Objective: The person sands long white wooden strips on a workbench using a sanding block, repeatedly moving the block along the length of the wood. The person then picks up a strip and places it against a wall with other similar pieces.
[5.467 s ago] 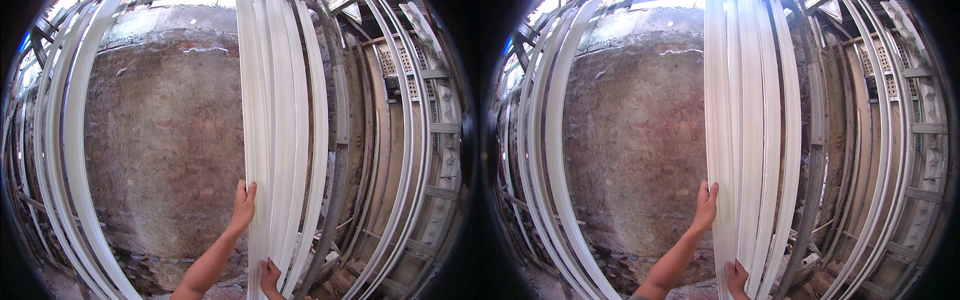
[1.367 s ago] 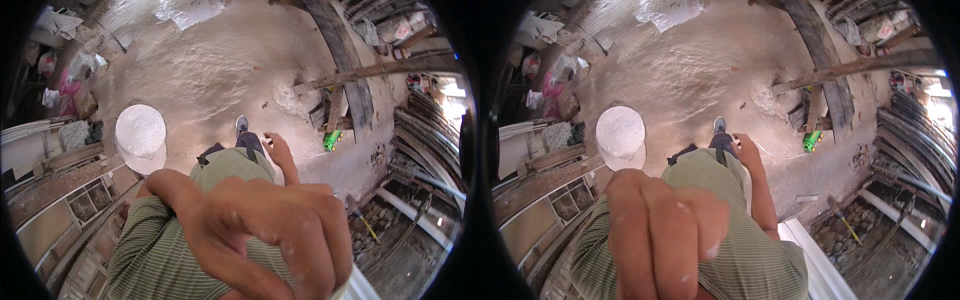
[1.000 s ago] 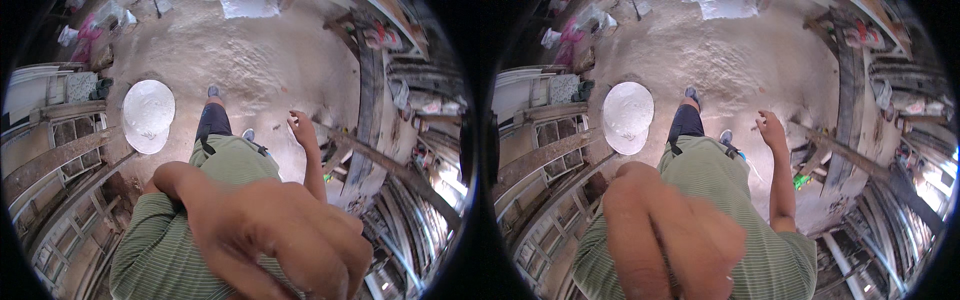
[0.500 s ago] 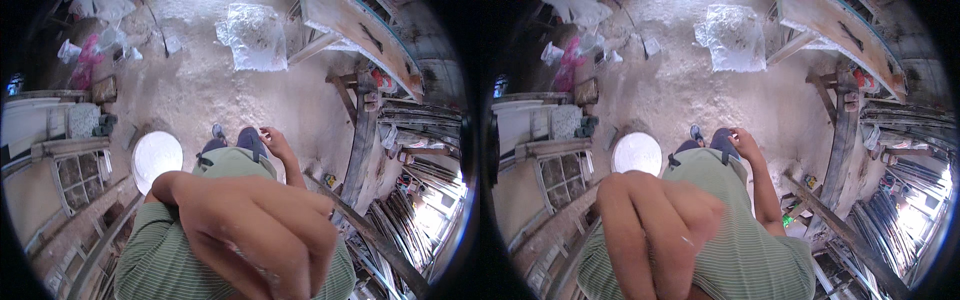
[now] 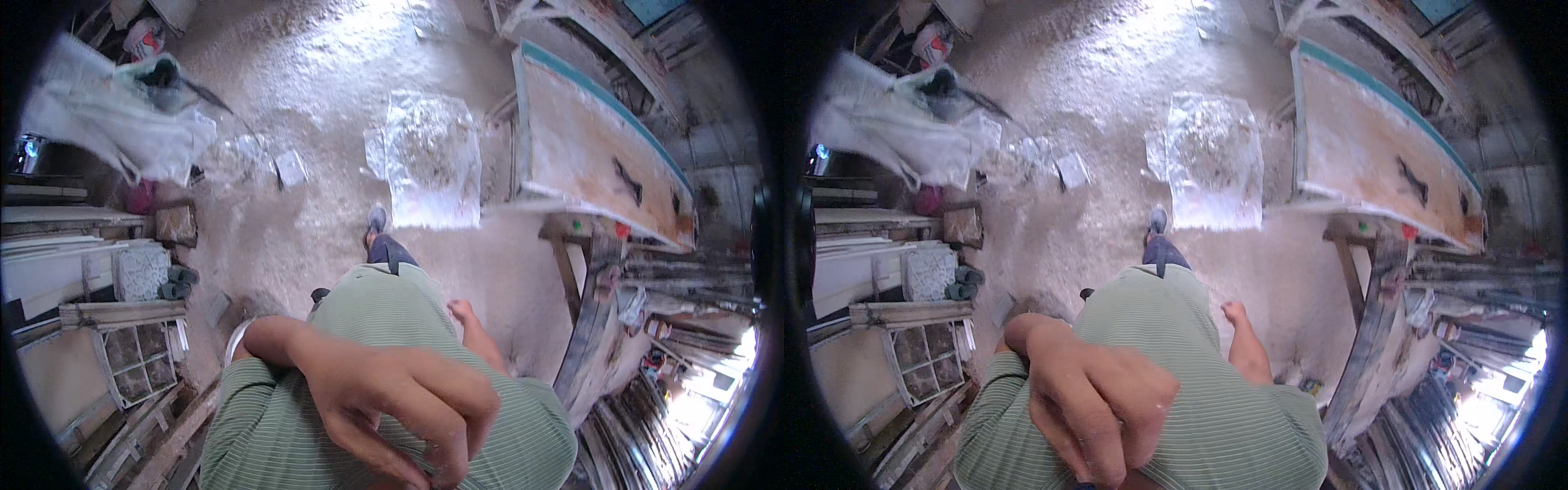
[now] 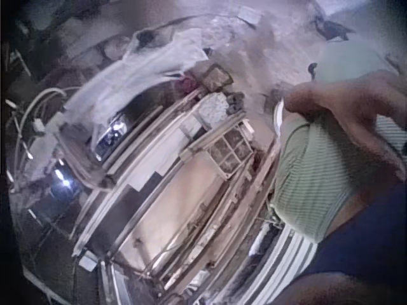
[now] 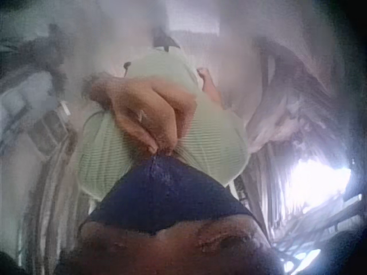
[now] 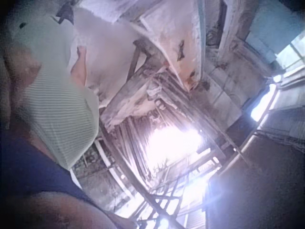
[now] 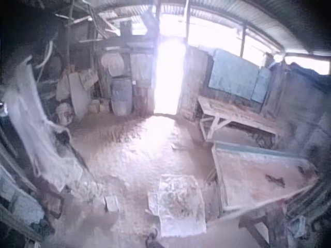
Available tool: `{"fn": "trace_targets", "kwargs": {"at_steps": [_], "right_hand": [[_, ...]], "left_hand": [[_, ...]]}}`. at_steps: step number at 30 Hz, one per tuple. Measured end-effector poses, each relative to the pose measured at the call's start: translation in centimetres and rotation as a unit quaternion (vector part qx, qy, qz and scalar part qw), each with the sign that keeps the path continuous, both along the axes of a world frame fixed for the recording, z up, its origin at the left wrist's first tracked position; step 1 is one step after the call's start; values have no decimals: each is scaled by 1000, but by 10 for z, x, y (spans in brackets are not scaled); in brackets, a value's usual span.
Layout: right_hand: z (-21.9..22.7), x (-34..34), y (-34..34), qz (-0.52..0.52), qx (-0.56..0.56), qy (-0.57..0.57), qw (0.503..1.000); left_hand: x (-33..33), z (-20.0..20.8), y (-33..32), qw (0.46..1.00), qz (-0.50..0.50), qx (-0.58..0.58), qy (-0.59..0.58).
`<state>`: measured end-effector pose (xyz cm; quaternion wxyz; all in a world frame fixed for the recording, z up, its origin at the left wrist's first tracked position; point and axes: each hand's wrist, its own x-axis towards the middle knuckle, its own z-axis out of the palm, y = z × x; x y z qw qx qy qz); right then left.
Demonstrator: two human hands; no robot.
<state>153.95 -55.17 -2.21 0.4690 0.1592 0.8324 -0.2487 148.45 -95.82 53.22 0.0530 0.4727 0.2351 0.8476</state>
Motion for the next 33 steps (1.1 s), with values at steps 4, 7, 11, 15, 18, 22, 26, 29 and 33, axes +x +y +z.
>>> {"fn": "trace_targets", "kwargs": {"at_steps": [4, 7, 11, 15, 18, 22, 26, 29, 33], "right_hand": [[-26, -115, -29, -268, 40, -131, 954], [-24, -235, -62, -233, 1, -83, 969], [-8, -419, -141, -73, -117, 175, 975], [21, -572, -235, -79, -119, 268, 953], [28, -642, -285, -143, -92, 282, 944], [36, -666, -318, -72, 28, 173, 982], [37, -665, -329, -199, -82, 84, 973], [7, -659, -338, -377, 1, 136, 916], [-50, -665, -346, -370, 55, -99, 922]], "left_hand": [[-141, 14, -49, 999, 5, -33, -19], [-228, 25, -82, 997, 41, -31, -61], [-350, 9, -122, 999, 2, -39, -13], [-470, -1, -163, 997, -56, -26, -34], [-570, 1, -204, 992, -122, -35, 17], [-694, 25, -225, 974, -213, -28, 71], [-797, 32, -213, 946, -317, -5, 73], [-877, 17, -200, 915, -392, -28, 88], [-982, 0, -176, 925, -356, -123, 50]]}}
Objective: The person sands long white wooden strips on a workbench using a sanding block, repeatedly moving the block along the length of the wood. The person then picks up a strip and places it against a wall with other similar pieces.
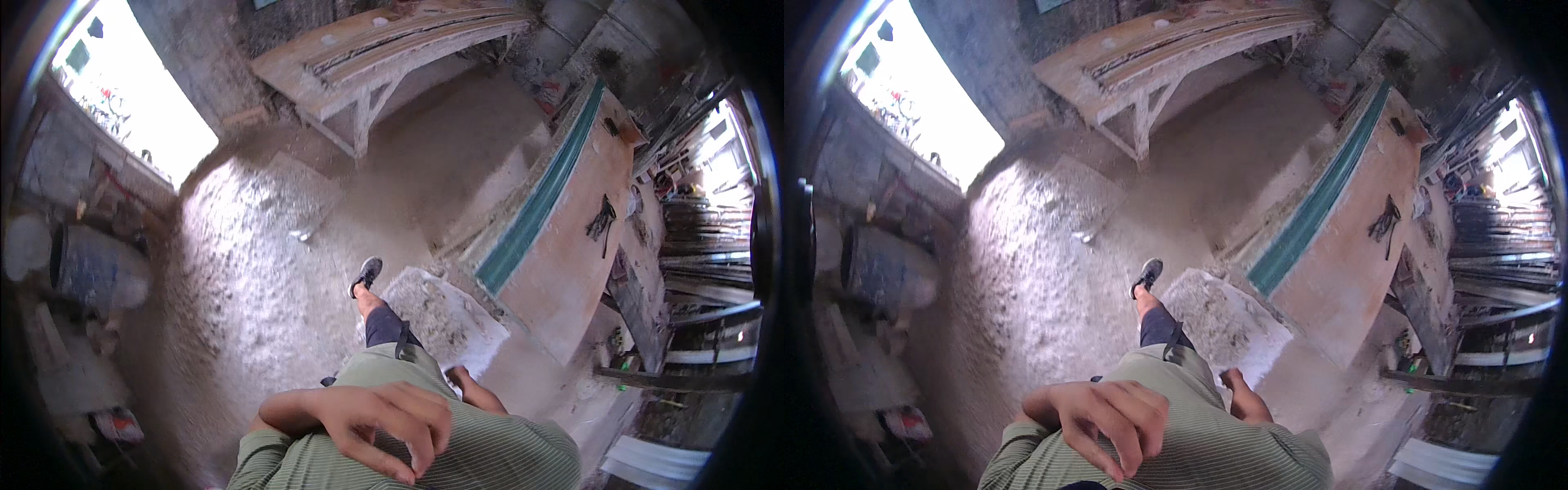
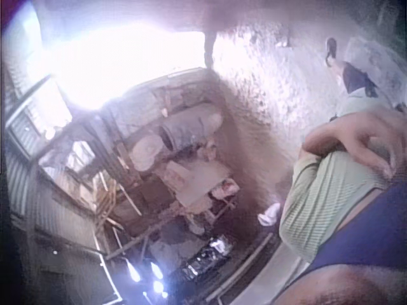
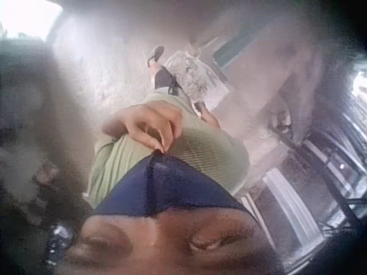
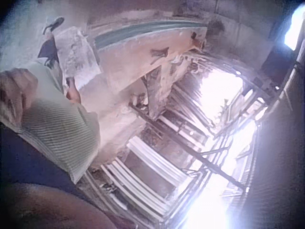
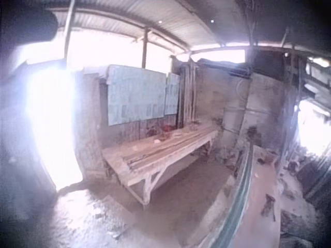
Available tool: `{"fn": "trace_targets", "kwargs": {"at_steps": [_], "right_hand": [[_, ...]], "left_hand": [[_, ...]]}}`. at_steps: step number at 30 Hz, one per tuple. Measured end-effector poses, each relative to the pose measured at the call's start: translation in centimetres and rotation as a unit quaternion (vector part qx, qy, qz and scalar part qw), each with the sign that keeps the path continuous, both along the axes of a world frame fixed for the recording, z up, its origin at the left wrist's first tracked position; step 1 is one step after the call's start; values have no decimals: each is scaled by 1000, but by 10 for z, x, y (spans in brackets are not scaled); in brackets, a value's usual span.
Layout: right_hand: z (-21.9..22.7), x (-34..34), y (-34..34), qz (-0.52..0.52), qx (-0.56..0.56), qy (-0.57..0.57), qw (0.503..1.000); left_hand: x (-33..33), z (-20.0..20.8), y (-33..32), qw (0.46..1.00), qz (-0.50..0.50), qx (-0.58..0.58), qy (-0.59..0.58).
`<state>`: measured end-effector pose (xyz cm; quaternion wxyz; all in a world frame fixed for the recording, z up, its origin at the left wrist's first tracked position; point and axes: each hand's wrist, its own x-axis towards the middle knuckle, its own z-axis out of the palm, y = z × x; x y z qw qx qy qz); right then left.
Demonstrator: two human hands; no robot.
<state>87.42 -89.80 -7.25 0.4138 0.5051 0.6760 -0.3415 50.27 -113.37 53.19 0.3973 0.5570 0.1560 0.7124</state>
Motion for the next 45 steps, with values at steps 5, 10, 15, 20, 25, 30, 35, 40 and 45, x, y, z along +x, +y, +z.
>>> {"fn": "trace_targets", "kwargs": {"at_steps": [5, 10, 15, 20, 25, 30, 35, 40, 45], "right_hand": [[5, -127, 16, -1, -120, 34, 992], [69, -389, 90, 145, 35, 292, 945], [144, -575, 183, 4, 88, 508, 857], [131, -642, 274, -12, 155, 458, 875], [32, -577, 327, 50, 177, 264, 947], [32, -510, 322, -390, 108, 29, 914], [49, -553, 352, -697, 150, 197, 673], [44, -662, 433, -334, 236, 193, 892], [44, -730, 554, -300, 109, 185, 930]], "left_hand": [[-171, -45, 53, 981, 29, -192, 9], [-299, -93, 134, 873, 307, -377, -52], [-409, -107, 216, 875, 261, -375, -162], [-493, -128, 342, 871, 211, -388, -214], [-587, -148, 472, 900, 127, -384, -164], [-691, -127, 610, 904, 91, -407, -89], [-761, -113, 763, 914, 40, -404, 6], [-781, -124, 904, 911, -13, -397, 113], [-767, -151, 1022, 920, -59, -355, 154]]}}
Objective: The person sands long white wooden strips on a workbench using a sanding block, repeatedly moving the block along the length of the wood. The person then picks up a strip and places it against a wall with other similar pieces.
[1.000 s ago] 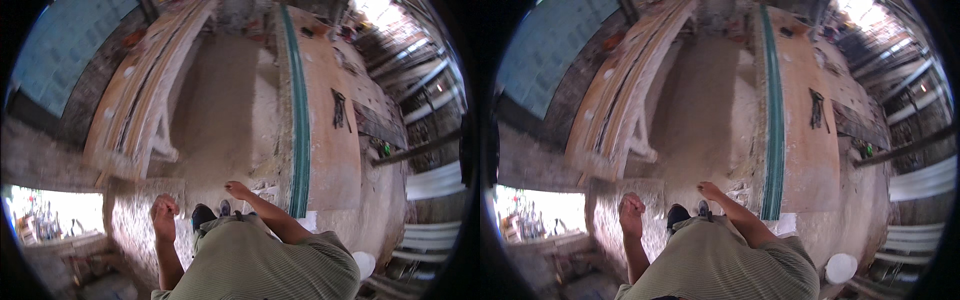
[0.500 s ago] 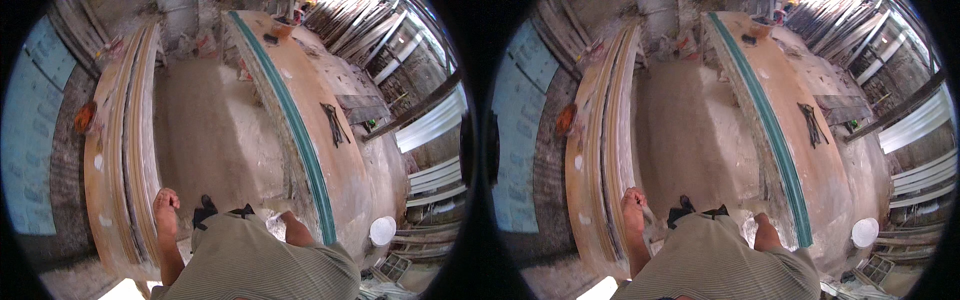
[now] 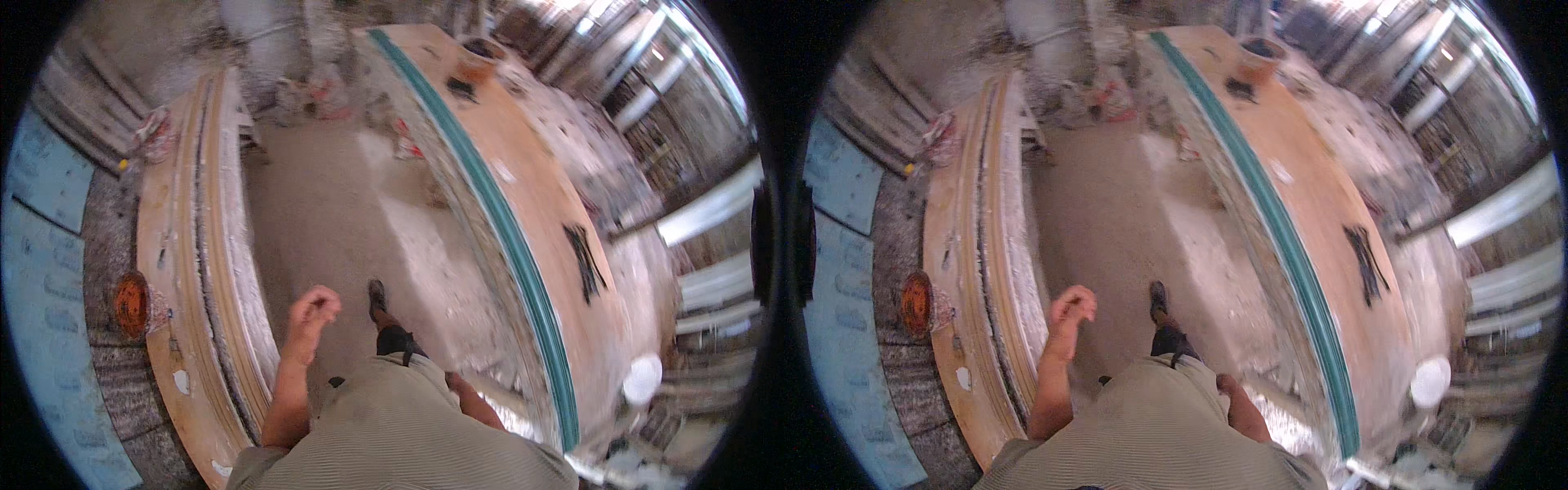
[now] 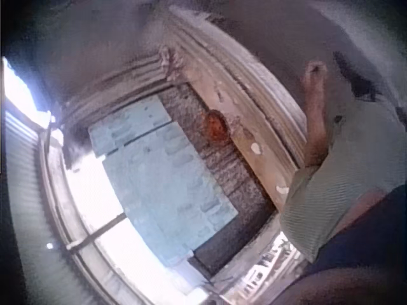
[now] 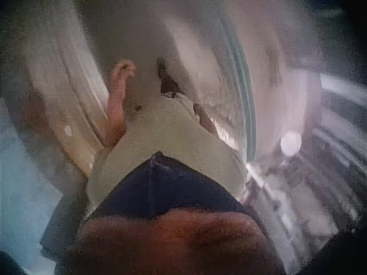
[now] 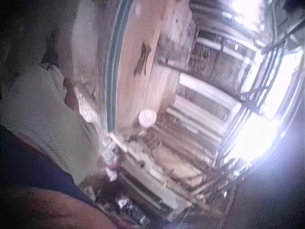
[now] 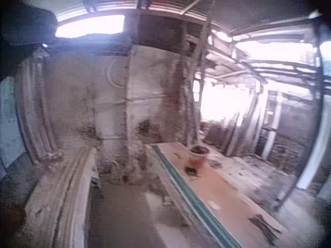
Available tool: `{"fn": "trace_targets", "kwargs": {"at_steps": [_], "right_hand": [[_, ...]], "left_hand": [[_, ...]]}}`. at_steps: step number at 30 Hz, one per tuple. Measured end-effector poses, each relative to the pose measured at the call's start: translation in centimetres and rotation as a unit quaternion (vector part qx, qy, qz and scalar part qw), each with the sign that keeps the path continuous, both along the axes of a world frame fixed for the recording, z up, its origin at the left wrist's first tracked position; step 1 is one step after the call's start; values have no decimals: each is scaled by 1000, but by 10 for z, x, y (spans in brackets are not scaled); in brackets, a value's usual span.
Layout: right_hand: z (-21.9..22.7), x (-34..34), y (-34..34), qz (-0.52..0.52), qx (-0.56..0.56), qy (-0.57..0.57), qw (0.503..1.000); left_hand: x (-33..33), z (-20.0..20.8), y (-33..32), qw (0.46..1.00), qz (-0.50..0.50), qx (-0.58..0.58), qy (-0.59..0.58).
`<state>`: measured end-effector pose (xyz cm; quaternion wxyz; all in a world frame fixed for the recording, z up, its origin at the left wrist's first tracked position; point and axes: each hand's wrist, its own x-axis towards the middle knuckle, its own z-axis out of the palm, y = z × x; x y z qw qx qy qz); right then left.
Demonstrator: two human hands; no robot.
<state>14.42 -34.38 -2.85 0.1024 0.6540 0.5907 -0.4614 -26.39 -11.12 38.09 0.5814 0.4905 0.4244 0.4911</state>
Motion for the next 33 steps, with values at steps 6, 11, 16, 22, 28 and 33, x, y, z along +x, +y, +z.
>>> {"fn": "trace_targets", "kwargs": {"at_steps": [6, 11, 16, 22, 28, 33], "right_hand": [[-40, 55, 178, -415, -239, 135, 868], [-41, 43, 404, -331, -158, 146, 919], [-28, -83, 642, -747, 28, 556, 364], [-10, -213, 756, -822, -7, 513, 249], [8, -241, 826, -847, -24, 449, 283], [11, -241, 901, -749, -123, 385, 525]], "left_hand": [[-18, -7, 156, 984, -15, -19, 175], [-62, 16, 273, 978, -3, -5, 207], [-105, -11, 387, 987, -10, -76, 142], [-180, -28, 548, 975, -83, 6, 208], [-262, 2, 688, 980, -83, -4, 180], [-301, 14, 758, 970, -29, 30, 238]]}}
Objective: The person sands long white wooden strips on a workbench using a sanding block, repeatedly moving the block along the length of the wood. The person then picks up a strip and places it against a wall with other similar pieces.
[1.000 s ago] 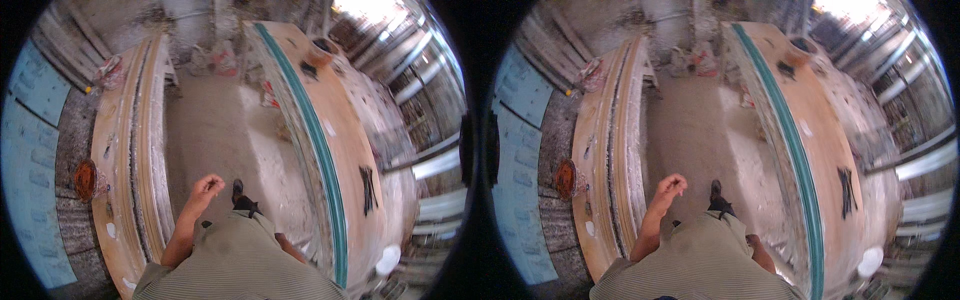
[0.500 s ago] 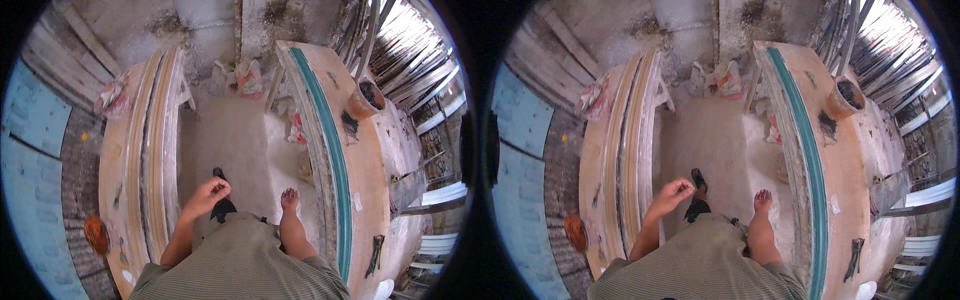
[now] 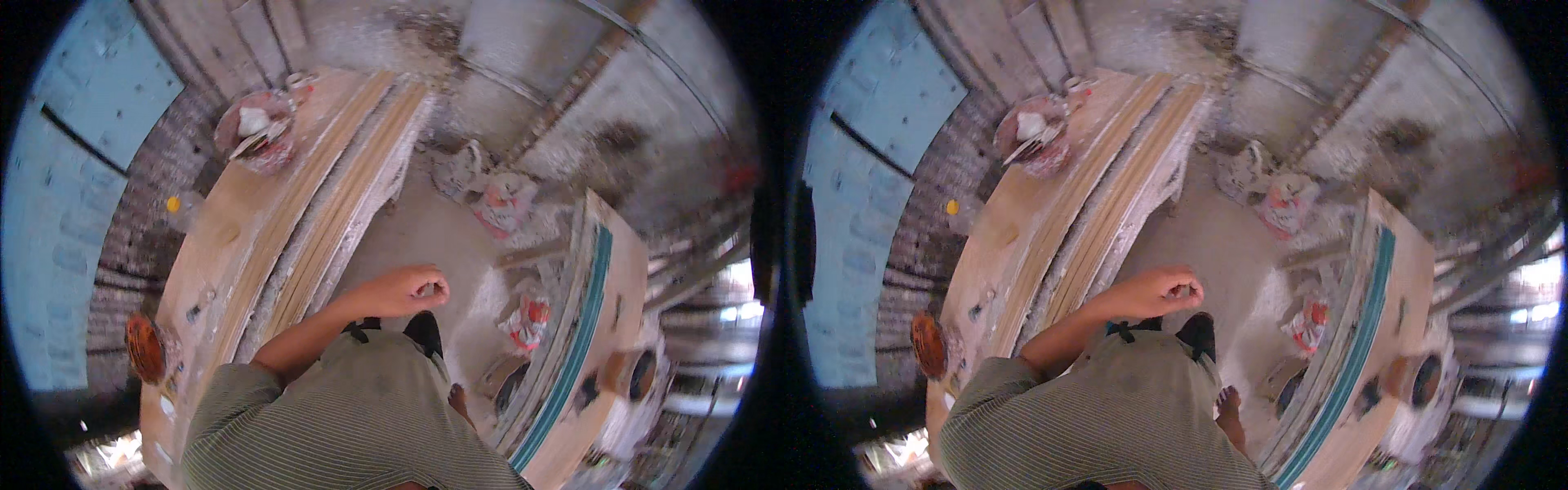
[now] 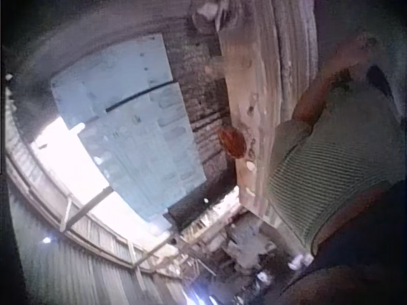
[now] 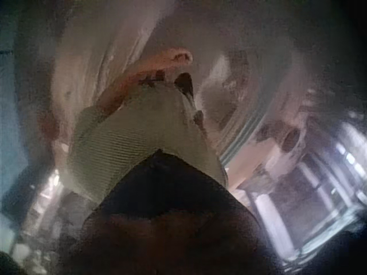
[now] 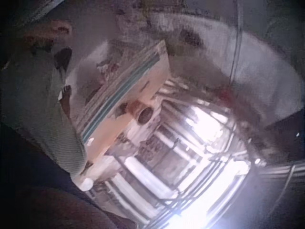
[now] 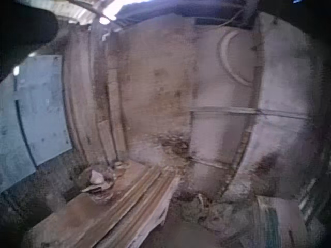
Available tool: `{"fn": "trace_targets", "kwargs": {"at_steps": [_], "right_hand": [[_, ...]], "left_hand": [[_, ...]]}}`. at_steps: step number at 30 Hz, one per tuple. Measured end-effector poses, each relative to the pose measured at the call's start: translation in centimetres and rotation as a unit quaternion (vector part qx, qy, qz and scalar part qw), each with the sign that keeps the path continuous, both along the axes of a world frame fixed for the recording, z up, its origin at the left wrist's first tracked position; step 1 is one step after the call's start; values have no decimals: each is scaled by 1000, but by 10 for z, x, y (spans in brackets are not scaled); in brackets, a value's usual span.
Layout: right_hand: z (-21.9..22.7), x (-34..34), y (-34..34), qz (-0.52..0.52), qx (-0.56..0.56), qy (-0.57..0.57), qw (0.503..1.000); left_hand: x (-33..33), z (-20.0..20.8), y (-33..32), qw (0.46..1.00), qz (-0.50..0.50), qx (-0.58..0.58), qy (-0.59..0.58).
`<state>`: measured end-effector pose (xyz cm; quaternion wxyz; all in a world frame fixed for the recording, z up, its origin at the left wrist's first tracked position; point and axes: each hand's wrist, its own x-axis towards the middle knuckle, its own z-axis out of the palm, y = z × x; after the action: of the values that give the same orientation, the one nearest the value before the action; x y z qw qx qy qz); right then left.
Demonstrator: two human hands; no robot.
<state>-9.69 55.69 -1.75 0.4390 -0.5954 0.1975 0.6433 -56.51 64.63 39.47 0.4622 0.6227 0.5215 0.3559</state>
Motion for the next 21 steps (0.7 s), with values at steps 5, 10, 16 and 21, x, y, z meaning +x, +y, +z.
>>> {"fn": "trace_targets", "kwargs": {"at_steps": [5, 10, 16, 21], "right_hand": [[-31, -32, 144, 723, 68, -161, 669], [-60, -77, 353, 927, 243, -286, 13], [-56, -243, 668, 765, 415, -435, -233], [-29, -407, 724, 844, 322, -404, 141]], "left_hand": [[-30, -35, 16, 991, 124, 6, -49], [-32, -56, -13, 920, 385, -46, -55], [26, -52, -40, 731, 671, -72, -99], [100, -45, -65, 671, 725, -120, -97]]}}
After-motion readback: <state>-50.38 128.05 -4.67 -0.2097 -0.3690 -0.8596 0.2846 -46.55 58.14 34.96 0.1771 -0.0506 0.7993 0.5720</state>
